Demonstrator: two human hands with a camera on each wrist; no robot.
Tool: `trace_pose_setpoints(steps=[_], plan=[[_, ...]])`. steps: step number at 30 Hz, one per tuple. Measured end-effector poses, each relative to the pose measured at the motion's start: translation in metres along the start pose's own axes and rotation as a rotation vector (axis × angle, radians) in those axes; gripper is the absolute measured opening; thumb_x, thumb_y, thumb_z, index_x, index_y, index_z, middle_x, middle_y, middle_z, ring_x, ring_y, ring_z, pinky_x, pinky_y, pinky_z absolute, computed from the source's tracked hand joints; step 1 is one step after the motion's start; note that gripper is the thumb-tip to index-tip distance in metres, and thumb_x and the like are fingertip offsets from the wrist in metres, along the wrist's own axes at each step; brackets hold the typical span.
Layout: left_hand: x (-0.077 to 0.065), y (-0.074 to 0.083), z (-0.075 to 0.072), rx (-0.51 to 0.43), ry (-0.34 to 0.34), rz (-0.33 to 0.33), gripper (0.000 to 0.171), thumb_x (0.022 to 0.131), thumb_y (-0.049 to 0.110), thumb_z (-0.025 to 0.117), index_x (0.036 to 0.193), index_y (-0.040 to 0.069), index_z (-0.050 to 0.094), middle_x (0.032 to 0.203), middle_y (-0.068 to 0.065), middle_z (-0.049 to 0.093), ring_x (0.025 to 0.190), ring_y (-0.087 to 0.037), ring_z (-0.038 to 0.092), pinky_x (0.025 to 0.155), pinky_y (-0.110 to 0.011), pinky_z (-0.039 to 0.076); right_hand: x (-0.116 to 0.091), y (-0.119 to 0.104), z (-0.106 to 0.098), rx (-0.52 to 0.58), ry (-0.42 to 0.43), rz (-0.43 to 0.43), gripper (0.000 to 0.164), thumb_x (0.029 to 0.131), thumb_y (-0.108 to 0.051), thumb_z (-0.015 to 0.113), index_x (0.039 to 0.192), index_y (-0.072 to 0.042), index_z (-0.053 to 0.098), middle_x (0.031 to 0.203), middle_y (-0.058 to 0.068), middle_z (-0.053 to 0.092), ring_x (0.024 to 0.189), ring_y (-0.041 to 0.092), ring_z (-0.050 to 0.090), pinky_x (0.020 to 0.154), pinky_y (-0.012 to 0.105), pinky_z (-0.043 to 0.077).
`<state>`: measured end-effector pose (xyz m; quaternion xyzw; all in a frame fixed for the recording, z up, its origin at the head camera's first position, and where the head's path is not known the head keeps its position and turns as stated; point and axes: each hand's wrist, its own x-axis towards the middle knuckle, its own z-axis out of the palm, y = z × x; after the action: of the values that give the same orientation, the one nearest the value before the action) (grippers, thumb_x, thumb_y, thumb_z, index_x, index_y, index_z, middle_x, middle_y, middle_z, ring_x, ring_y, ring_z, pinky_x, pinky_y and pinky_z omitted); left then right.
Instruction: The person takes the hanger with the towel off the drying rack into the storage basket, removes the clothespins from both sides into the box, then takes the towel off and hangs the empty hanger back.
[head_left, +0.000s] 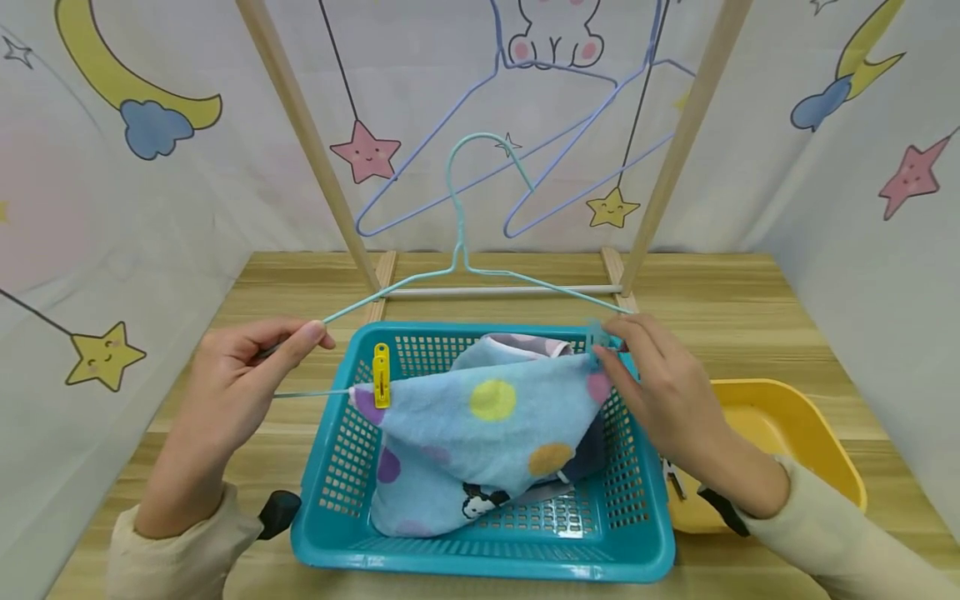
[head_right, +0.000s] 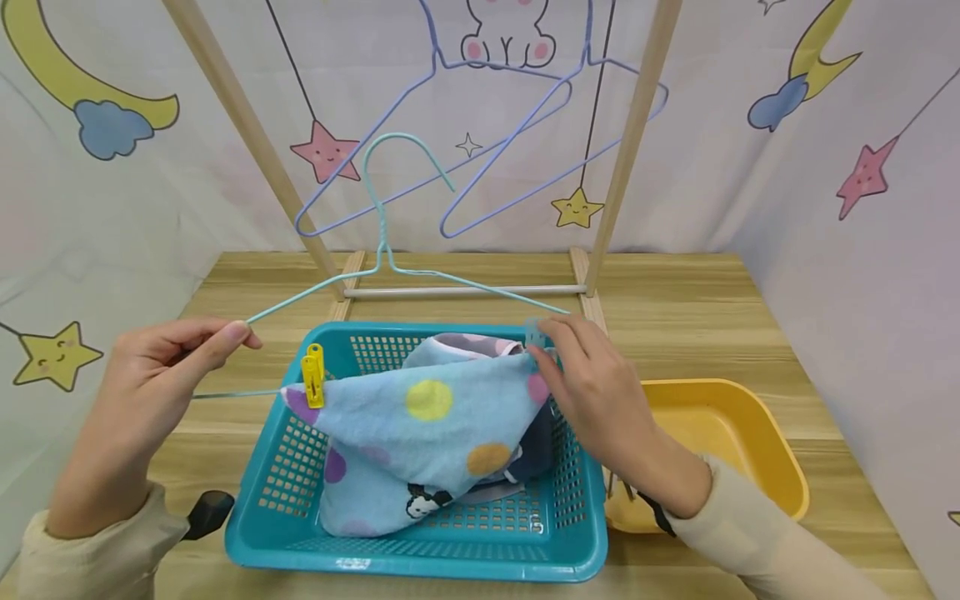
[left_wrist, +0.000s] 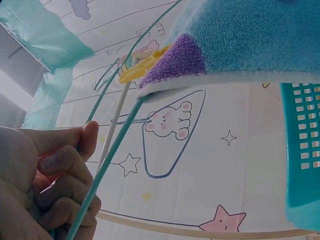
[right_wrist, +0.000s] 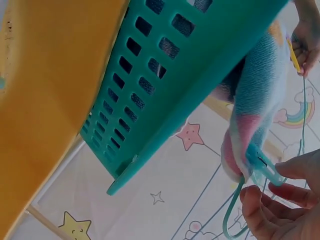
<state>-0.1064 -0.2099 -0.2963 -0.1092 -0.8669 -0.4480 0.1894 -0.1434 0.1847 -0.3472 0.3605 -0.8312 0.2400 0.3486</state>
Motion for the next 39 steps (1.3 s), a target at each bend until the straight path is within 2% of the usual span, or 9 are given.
trace_pose_setpoints(steps=[2,5,7,14,20,26,30,34,39], plan=[[0.0,0.0,0.0,0.0,0.0,0.002,0.015,0.1,0.013,0.062,0.098,0.008,0.076,0.059,-0.001,0.037,0.055,-0.016,0.034,0.048,-0.03,0.027,0.0,0.0,-0.001,0.029,0.005,-0.001,0.025,0.093,-0.007,0.07,0.112,0.007,0.062,0.114,0.019,0.065,0.083,0.028,0.065,0.066,0.035,0.056],[0.0,0.0,0.0,0.002,0.001,0.001,0.015,0.1,0.013,0.062,0.098,0.008,0.076,0.058,-0.001,0.036,0.054,-0.016,0.034,0.048,-0.03,0.027,0.002,0.0,-0.006,0.1,-0.022,0.026,0.039,0.076,0.012,0.08,0.109,0.005,0.063,0.118,0.016,0.067,0.085,0.024,0.066,0.071,0.027,0.054],[0.0,0.0,0.0,0.004,0.001,0.0,0.015,0.1,0.013,0.062,0.098,0.009,0.076,0.059,-0.001,0.037,0.055,-0.016,0.034,0.048,-0.03,0.027,0.005,0.0,-0.01,0.157,-0.047,0.061,0.044,0.073,0.016,0.08,0.111,0.003,0.064,0.115,0.012,0.068,0.089,0.022,0.067,0.078,0.022,0.052],[0.0,0.001,0.0,0.008,-0.006,0.007,0.015,0.1,0.012,0.062,0.099,0.007,0.076,0.06,-0.001,0.04,0.055,-0.016,0.035,0.048,-0.03,0.027,0.013,0.003,-0.026,0.256,-0.163,0.109,0.052,0.075,0.015,0.078,0.124,0.001,0.066,0.111,0.007,0.069,0.096,0.02,0.067,0.089,0.013,0.045],[0.0,0.0,0.003,0.016,-0.018,0.023,0.014,0.1,0.011,0.062,0.098,0.01,0.076,0.059,-0.001,0.039,0.053,-0.016,0.035,0.047,-0.029,0.027,0.013,0.003,-0.029,0.219,-0.217,0.069,0.04,0.075,0.016,0.078,0.11,0.0,0.069,0.108,0.006,0.069,0.096,0.02,0.067,0.092,0.01,0.042],[0.0,-0.002,0.005,0.038,-0.045,0.001,0.015,0.1,0.015,0.062,0.101,0.011,0.076,0.06,-0.001,0.043,0.054,-0.017,0.036,0.046,-0.03,0.027,0.01,0.009,-0.024,0.256,-0.157,0.005,0.039,0.07,0.022,0.077,0.099,-0.001,0.069,0.098,0.003,0.069,0.089,0.018,0.068,0.088,0.012,0.045],[0.0,-0.003,0.006,0.043,-0.053,0.0,0.015,0.101,0.015,0.061,0.102,0.01,0.076,0.062,-0.001,0.046,0.055,-0.017,0.037,0.046,-0.03,0.027,0.007,0.016,-0.026,0.34,-0.114,0.001,0.011,0.089,0.001,0.069,0.099,-0.001,0.07,0.096,0.005,0.07,0.089,0.016,0.068,0.087,0.016,0.048],[0.0,-0.003,0.007,0.043,-0.055,0.004,0.015,0.1,0.014,0.062,0.102,0.009,0.076,0.063,0.0,0.049,0.054,-0.017,0.037,0.046,-0.03,0.027,0.005,0.022,-0.031,0.398,-0.09,0.007,0.031,0.098,-0.03,0.059,0.098,-0.001,0.071,0.096,0.008,0.071,0.094,0.011,0.068,0.087,0.018,0.05],[-0.001,-0.001,0.007,0.056,-0.06,-0.006,0.016,0.101,0.016,0.061,0.103,0.01,0.076,0.066,0.0,0.053,0.054,-0.017,0.038,0.046,-0.03,0.028,0.002,0.028,-0.039,0.498,-0.073,0.059,0.023,0.094,-0.02,0.065,0.098,0.002,0.072,0.095,0.012,0.07,0.094,0.012,0.067,0.081,0.018,0.051]])
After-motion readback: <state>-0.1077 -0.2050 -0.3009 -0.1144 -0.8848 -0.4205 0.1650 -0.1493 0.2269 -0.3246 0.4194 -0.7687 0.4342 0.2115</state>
